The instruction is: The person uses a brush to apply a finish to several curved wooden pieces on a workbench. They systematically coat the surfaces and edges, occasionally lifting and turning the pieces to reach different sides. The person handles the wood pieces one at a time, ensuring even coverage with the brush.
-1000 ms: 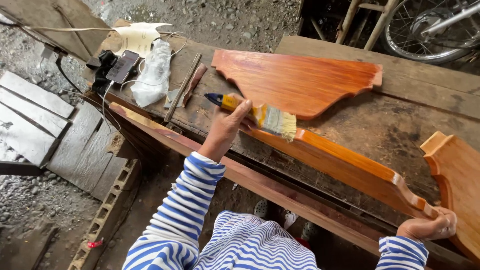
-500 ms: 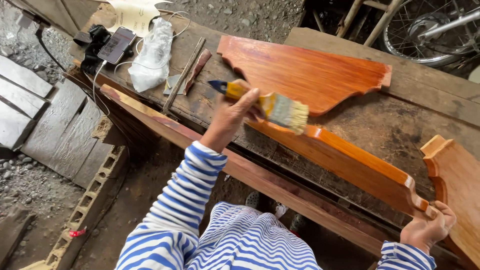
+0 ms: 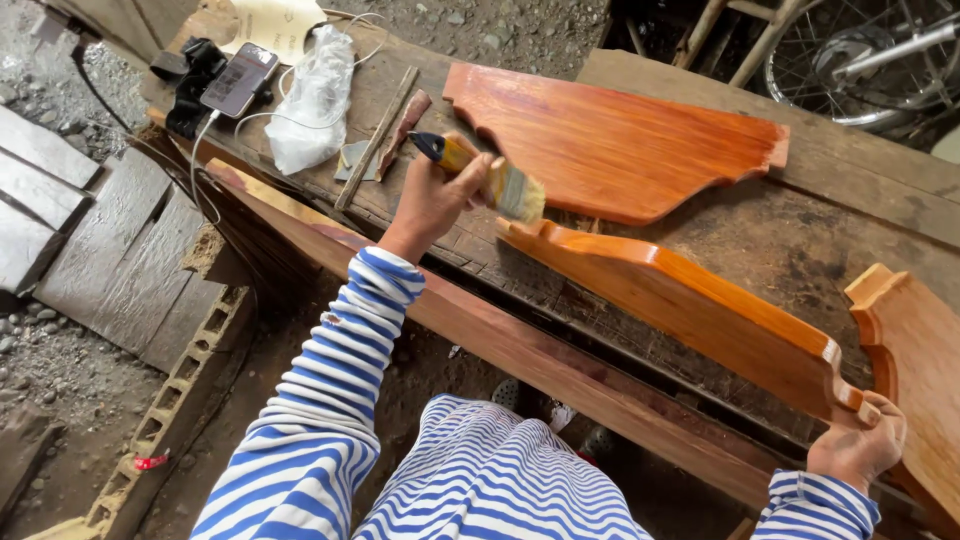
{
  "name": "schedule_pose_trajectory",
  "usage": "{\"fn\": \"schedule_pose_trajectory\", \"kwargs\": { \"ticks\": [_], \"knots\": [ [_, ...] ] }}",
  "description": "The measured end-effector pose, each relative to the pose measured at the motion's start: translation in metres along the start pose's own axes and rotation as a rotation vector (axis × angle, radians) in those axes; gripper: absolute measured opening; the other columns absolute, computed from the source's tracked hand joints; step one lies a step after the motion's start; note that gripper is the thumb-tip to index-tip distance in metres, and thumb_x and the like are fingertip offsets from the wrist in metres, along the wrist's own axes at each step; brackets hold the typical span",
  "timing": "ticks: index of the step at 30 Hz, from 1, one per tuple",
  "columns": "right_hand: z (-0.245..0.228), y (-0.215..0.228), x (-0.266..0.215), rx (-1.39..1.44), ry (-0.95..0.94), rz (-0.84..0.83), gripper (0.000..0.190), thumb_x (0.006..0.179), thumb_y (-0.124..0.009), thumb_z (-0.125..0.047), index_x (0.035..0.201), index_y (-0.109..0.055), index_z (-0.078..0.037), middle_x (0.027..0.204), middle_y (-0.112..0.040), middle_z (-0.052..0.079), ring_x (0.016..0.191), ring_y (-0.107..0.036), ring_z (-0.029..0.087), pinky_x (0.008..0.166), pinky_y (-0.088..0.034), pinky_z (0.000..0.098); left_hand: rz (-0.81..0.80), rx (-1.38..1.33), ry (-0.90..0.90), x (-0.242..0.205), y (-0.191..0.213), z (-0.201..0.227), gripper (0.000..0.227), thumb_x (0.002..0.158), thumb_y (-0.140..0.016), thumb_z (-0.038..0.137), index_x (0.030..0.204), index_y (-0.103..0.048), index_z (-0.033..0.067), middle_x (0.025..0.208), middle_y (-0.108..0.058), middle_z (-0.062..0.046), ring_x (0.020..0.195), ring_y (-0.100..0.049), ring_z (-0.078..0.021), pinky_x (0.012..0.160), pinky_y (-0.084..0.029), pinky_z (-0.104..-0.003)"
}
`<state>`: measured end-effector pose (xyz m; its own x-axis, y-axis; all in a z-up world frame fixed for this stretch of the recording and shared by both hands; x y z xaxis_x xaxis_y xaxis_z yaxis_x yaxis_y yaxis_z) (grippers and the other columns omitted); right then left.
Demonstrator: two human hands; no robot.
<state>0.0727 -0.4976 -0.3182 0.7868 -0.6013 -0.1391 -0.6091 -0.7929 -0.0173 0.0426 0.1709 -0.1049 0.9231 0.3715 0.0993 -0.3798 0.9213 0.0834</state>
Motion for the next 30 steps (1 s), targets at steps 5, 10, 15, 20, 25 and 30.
{"fn": "schedule_pose_trajectory", "kwargs": {
  "ticks": [5, 10, 15, 20, 25, 30],
  "knots": [
    [0.005, 0.004, 0.007, 0.001, -0.042, 0.025, 0.018, 0.081, -0.051, -0.008, 0.082, -0.062, -0.022, 0.104, -0.068, 0.0, 0.103, -0.067, 0.016, 0.09, -0.061, 0.0322, -0.082, -0.153, 0.015, 0.003, -0.004, 0.009, 0.019, 0.096, -0.067, 0.029, 0.091, -0.057, 0.0141, 0.073, -0.071, -0.011, 0.054, -0.071, -0.0173, 0.041, -0.05, -0.021],
    [-0.007, -0.002, -0.004, -0.048, -0.059, 0.031, 0.021, 0.078, -0.048, -0.008, 0.081, -0.062, -0.023, 0.11, -0.068, 0.001, 0.111, -0.066, 0.016, 0.097, -0.06, 0.0321, -0.099, -0.043, 0.222, 0.019, -0.004, -0.054, 0.016, 0.092, -0.07, 0.023, 0.094, -0.071, 0.0076, 0.076, -0.07, -0.008, 0.053, -0.065, -0.0159, 0.041, -0.049, -0.025],
    [-0.019, -0.008, -0.018, -0.015, -0.048, 0.048, 0.023, 0.076, -0.045, -0.006, 0.077, -0.061, -0.023, 0.108, -0.07, 0.001, 0.117, -0.066, 0.018, 0.103, -0.062, 0.034, -0.053, 0.059, 0.297, 0.03, 0.02, -0.074, 0.019, 0.093, -0.071, 0.024, 0.088, -0.064, 0.0072, 0.07, -0.07, -0.013, 0.049, -0.068, -0.0185, 0.039, -0.051, -0.025],
    [-0.023, -0.012, -0.022, -0.003, -0.023, 0.015, 0.023, 0.077, -0.043, -0.006, 0.079, -0.06, -0.022, 0.105, -0.068, 0.004, 0.114, -0.066, 0.02, 0.105, -0.069, 0.0329, 0.035, 0.242, 0.165, 0.03, 0.035, -0.046, 0.022, 0.087, -0.078, 0.028, 0.091, -0.066, 0.0102, 0.095, -0.068, -0.003, 0.064, -0.067, -0.0139, 0.046, -0.059, -0.03],
    [-0.014, -0.008, -0.014, 0.027, -0.064, 0.032, 0.022, 0.073, -0.044, -0.008, 0.078, -0.059, -0.022, 0.103, -0.063, 0.0, 0.109, -0.063, 0.018, 0.097, -0.066, 0.035, -0.099, 0.119, 0.088, 0.018, 0.009, -0.015, 0.013, 0.095, -0.07, 0.023, 0.091, -0.064, 0.0124, 0.075, -0.068, -0.008, 0.052, -0.065, -0.0143, 0.042, -0.054, -0.023],
    [-0.013, -0.007, -0.01, 0.001, -0.044, 0.039, 0.024, 0.074, -0.044, -0.005, 0.075, -0.062, -0.021, 0.099, -0.072, 0.003, 0.111, -0.07, 0.019, 0.104, -0.063, 0.0354, -0.053, 0.42, 0.057, 0.012, 0.006, -0.037, 0.019, 0.091, -0.078, 0.027, 0.084, -0.067, 0.0123, 0.08, -0.072, 0.001, 0.07, -0.06, -0.0068, 0.061, -0.051, -0.029]
  ]
}}
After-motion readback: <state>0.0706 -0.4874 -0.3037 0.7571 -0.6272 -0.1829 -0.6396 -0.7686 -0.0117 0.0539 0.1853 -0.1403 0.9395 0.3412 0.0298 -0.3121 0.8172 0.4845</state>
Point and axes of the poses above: each hand's wrist, its own x-axis towards the middle knuckle, its own y-axis out of the back of the hand, z = x × y, the point moved 4 cm from there along x, towards the middle knuckle
